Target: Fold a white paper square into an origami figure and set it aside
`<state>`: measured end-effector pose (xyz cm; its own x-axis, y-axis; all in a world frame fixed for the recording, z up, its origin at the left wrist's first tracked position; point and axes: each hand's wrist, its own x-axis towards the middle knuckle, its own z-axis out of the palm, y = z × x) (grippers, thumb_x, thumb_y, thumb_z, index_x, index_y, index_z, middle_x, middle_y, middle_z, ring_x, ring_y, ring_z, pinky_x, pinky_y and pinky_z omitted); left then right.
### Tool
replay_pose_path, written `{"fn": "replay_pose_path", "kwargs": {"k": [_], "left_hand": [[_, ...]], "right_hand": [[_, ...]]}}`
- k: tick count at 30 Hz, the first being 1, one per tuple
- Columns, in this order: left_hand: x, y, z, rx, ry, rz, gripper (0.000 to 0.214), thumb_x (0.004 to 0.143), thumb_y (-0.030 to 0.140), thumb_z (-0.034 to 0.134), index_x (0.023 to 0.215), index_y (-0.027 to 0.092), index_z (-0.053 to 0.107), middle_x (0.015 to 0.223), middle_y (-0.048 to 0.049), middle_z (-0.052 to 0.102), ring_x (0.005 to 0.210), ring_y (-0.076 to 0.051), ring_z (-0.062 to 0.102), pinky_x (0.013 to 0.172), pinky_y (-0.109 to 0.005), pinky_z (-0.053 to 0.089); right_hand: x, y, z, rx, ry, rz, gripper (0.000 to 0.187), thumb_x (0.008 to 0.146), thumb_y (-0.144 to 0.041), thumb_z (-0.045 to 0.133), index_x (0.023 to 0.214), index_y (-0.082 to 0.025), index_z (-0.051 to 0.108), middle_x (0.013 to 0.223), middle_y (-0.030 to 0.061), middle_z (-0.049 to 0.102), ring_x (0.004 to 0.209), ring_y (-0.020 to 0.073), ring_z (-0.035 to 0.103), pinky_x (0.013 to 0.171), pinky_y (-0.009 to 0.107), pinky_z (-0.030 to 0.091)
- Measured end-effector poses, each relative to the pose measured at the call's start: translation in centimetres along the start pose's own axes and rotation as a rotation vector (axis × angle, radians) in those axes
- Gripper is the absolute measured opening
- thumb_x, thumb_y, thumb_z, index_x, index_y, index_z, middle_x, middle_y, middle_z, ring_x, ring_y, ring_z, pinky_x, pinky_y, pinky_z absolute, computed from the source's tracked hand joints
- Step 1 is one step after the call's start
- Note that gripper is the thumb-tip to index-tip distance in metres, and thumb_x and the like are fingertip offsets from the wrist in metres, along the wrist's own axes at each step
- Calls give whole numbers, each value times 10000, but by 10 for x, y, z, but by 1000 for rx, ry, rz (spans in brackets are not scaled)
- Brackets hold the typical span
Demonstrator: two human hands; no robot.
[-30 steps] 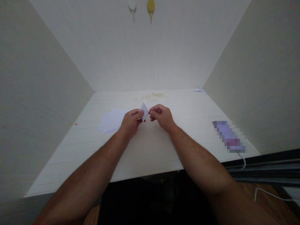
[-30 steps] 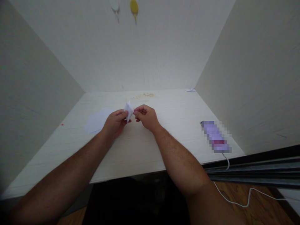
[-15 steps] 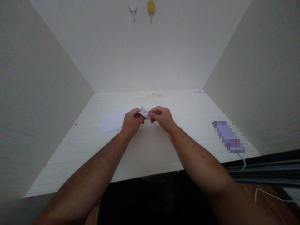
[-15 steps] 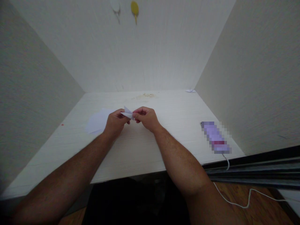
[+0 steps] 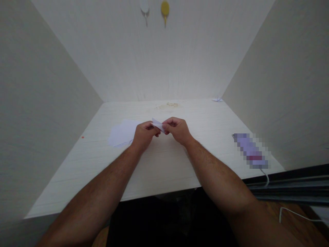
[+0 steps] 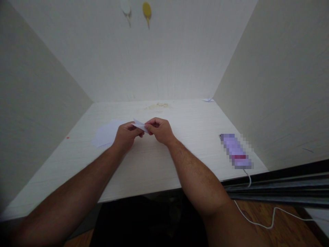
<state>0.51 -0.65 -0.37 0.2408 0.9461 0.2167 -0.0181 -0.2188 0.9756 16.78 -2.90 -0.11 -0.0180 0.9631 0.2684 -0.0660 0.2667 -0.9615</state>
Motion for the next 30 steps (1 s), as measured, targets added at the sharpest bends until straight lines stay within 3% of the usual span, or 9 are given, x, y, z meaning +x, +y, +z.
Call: {"fn": "replay_pose_path", "kwargs": {"k": [9, 16, 25, 30], "left_hand": [[-5, 18, 4, 101, 78, 102, 120, 682, 204, 755, 792, 174, 717, 726, -29, 718, 574, -130, 644, 573, -268, 539], [-5, 12, 0, 214, 43, 184, 161, 670, 132, 711, 819, 189, 726, 710, -8, 728, 609, -126, 662, 588, -244, 546], [-5, 10, -5, 449, 71, 309, 115, 770, 213, 679, 854, 212, 758, 753, -4, 738, 654, -113, 646, 614, -235, 492], [-5, 15, -1, 337, 96, 197, 51, 740, 225, 689, 738, 176, 702, 604, 14, 657, 514, -91, 562, 488, -210, 427]], "right_hand": [[-1, -3, -2, -34, 8, -14, 227, 662, -374, 790, 759, -184, 711, 671, 3, 681, 550, 101, 566, 544, 256, 479], [0, -3, -3, -41, 25, -44, 217, 656, -364, 803, 752, -183, 729, 674, 6, 683, 574, 98, 557, 551, 249, 465], [0, -3, -2, -51, 25, -11, 224, 682, -386, 775, 757, -183, 720, 649, 2, 669, 532, 91, 535, 516, 245, 448], [-1, -2, -1, -40, 28, 6, 260, 701, -421, 743, 743, -171, 686, 592, -15, 625, 496, 84, 509, 482, 234, 412]]}}
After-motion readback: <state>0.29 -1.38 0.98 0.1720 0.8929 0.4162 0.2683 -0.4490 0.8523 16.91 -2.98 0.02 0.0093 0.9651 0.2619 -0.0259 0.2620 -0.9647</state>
